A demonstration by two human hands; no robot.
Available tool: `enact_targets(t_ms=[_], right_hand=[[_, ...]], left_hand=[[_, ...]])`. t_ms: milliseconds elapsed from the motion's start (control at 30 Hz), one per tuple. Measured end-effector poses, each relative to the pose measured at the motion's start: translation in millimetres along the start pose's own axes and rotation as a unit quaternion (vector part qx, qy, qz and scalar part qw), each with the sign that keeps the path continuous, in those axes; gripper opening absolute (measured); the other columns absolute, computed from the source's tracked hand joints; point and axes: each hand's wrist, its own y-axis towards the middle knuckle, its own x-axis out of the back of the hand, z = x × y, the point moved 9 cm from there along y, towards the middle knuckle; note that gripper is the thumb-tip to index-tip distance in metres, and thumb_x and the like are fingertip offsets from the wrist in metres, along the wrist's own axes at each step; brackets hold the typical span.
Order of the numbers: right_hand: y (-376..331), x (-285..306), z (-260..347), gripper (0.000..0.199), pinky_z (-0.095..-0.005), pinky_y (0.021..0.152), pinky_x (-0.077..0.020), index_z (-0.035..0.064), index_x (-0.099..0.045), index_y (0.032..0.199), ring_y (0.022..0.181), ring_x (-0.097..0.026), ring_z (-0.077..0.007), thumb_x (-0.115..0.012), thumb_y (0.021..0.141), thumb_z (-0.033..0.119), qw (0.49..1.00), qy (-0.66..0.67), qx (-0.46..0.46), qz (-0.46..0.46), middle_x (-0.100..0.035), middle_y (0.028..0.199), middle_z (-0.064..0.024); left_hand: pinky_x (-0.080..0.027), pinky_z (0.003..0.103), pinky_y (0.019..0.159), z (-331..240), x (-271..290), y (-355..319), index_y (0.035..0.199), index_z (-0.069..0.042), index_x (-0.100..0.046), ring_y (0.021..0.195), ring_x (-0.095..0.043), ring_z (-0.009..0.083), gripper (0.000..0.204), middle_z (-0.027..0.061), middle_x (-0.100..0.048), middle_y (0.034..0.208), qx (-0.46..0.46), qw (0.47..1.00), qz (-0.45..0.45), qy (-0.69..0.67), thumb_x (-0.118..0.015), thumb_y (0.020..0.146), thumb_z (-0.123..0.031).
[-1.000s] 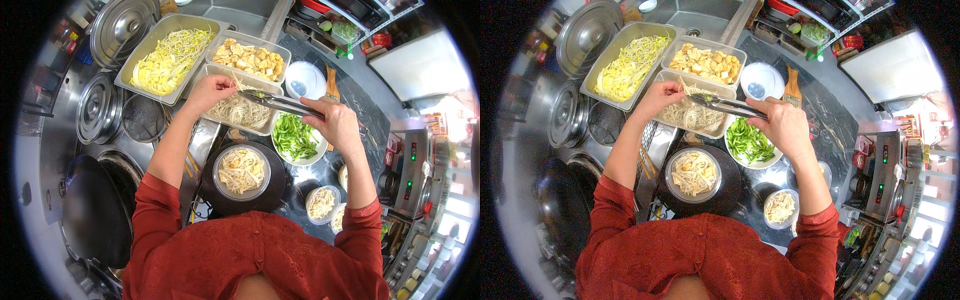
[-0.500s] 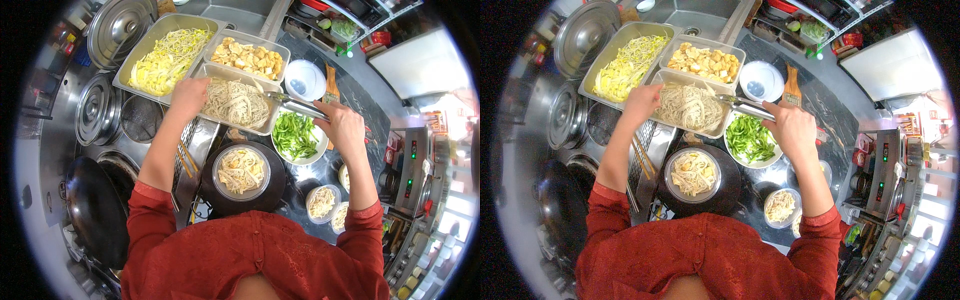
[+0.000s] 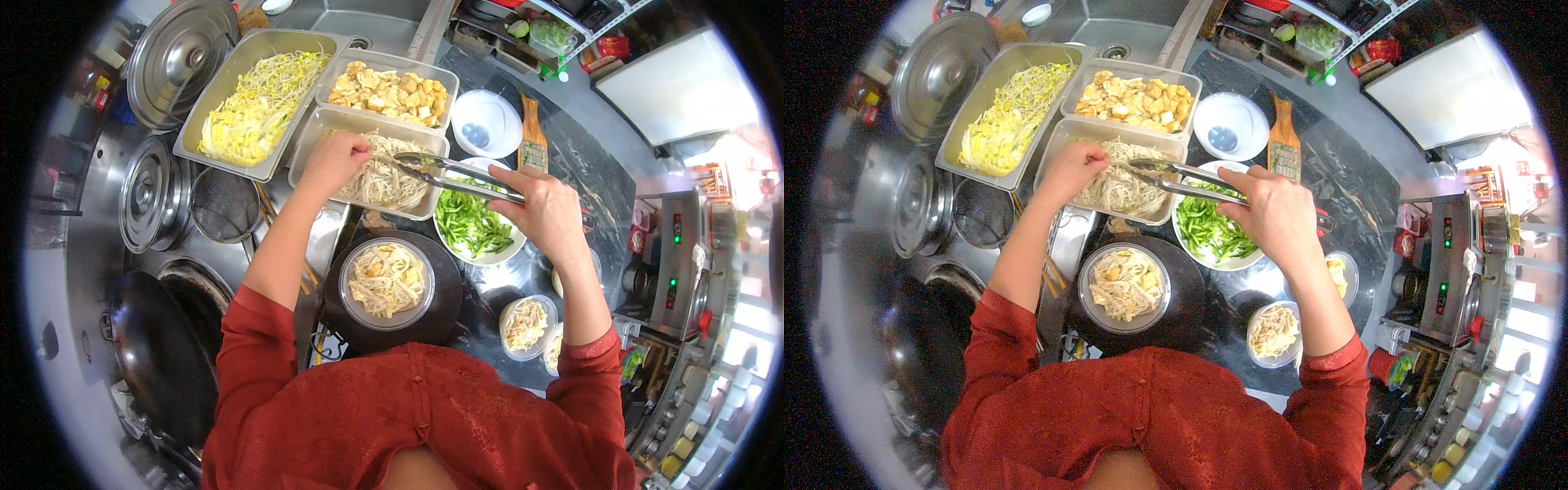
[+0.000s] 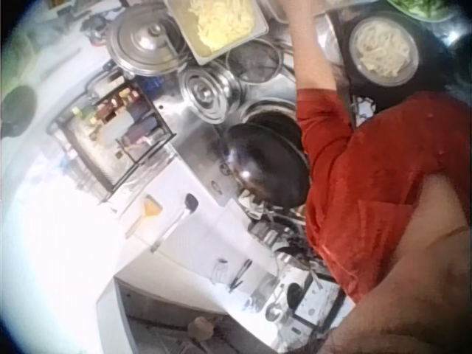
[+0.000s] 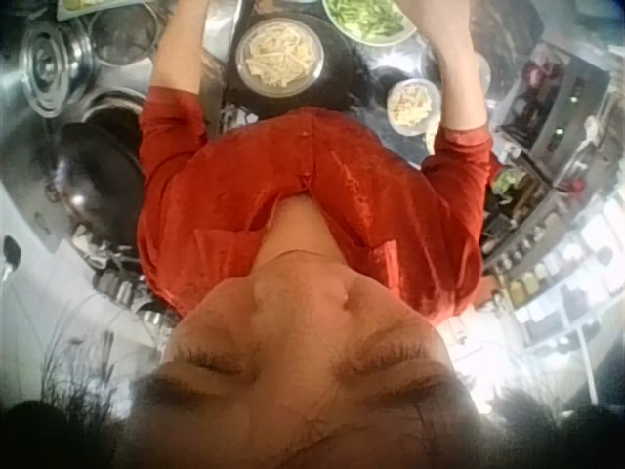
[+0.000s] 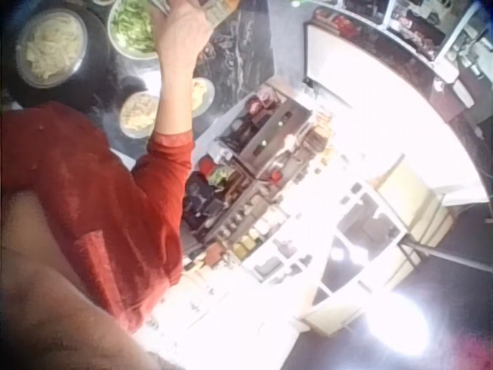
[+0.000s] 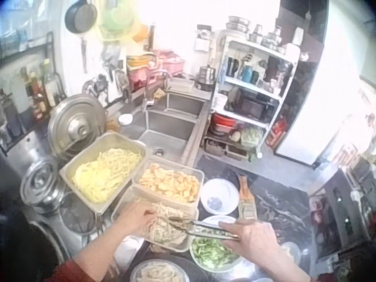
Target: The person assembles multiple noodle bowls by using tongs to place green vegetables, cabbage, bean sprouts, and fried tofu into clear plastic containers. They then move to a second station and ladle a meat and sauce mixture from a pot into each bowl, completing the assembly.
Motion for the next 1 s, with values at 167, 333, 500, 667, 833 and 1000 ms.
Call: enact_targets(t_ms=[167, 333, 500, 667, 833, 1000], right_hand=[[7.9, -9.2, 11.7, 0.047, -0.04, 0.069, -0.0544, 0.0194, -0.073, 0.122, 0.079, -0.069, -0.0284, -0.082, 0.077, 0.031, 1.0, 0.014, 0.025, -0.006, -0.069, 0.089, -0.0055], [12.1, -7.0, 18.5, 0.044, -0.04, 0.07, -0.0555, 0.0208, -0.073, 0.122, 0.081, -0.07, -0.027, -0.079, 0.08, 0.031, 0.999, 0.021, 0.035, -0.02, -0.07, 0.092, -0.0048], [7.6, -2.0, 18.3, 0.042, -0.0406, 0.069, -0.0567, 0.0191, -0.074, 0.119, 0.077, -0.071, -0.0289, -0.079, 0.08, 0.034, 0.997, 0.024, 0.051, -0.045, -0.07, 0.09, -0.0046], [4.4, -9.4, 17.0, 0.042, -0.0385, 0.065, -0.0559, 0.0189, -0.074, 0.119, 0.073, -0.07, -0.0266, -0.078, 0.081, 0.037, 0.998, 0.01, 0.044, -0.037, -0.068, 0.086, -0.0037], [3.0, -15.3, 20.0, 0.04, -0.038, 0.064, -0.0556, 0.0188, -0.074, 0.119, 0.077, -0.071, -0.0248, -0.076, 0.084, 0.038, 1.0, -0.01, 0.017, -0.023, -0.069, 0.086, -0.0018], [7.6, -20.8, 18.1, 0.041, -0.0377, 0.064, -0.0561, 0.0195, -0.073, 0.122, 0.077, -0.072, -0.024, -0.076, 0.085, 0.037, 0.999, -0.031, -0.012, -0.025, -0.07, 0.087, -0.0025]], left_hand=[[-0.053, 0.038, 0.071, 4.2, 18.9, -5.4, 0.095, -0.006, -0.077, 0.075, -0.071, 0.0254, 0.019, 0.0133, -0.073, 0.081, 0.006, 0.995, 0.004, -0.098, -0.075, 0.085, -0.022], [-0.053, 0.036, 0.07, -7.8, 25.5, -11.9, 0.092, -0.003, -0.075, 0.076, -0.071, 0.0239, 0.019, 0.0114, -0.074, 0.081, -0.026, 0.996, -0.025, -0.083, -0.075, 0.085, -0.02], [-0.052, 0.036, 0.07, -16.5, 25.9, -16.7, 0.091, -0.001, -0.071, 0.073, -0.069, 0.0243, 0.017, 0.0111, -0.072, 0.081, -0.041, 0.995, -0.023, -0.086, -0.072, 0.086, -0.017], [-0.052, 0.036, 0.069, -16.4, 20.1, -15.9, 0.089, -0.002, -0.069, 0.072, -0.067, 0.0256, 0.013, 0.0124, -0.07, 0.08, -0.035, 0.992, -0.009, -0.117, -0.067, 0.084, -0.014], [-0.05, 0.039, 0.067, -12.4, 19.5, -12.8, 0.085, 0.0, -0.064, 0.07, -0.065, 0.0292, 0.014, 0.0154, -0.066, 0.077, -0.007, 0.996, -0.035, -0.076, -0.065, 0.08, -0.013], [-0.05, 0.04, 0.066, -16.9, 28.7, -16.0, 0.085, 0.001, -0.064, 0.068, -0.064, 0.0311, 0.016, 0.0165, -0.065, 0.075, -0.033, 0.994, -0.08, -0.07, -0.066, 0.081, -0.014]])
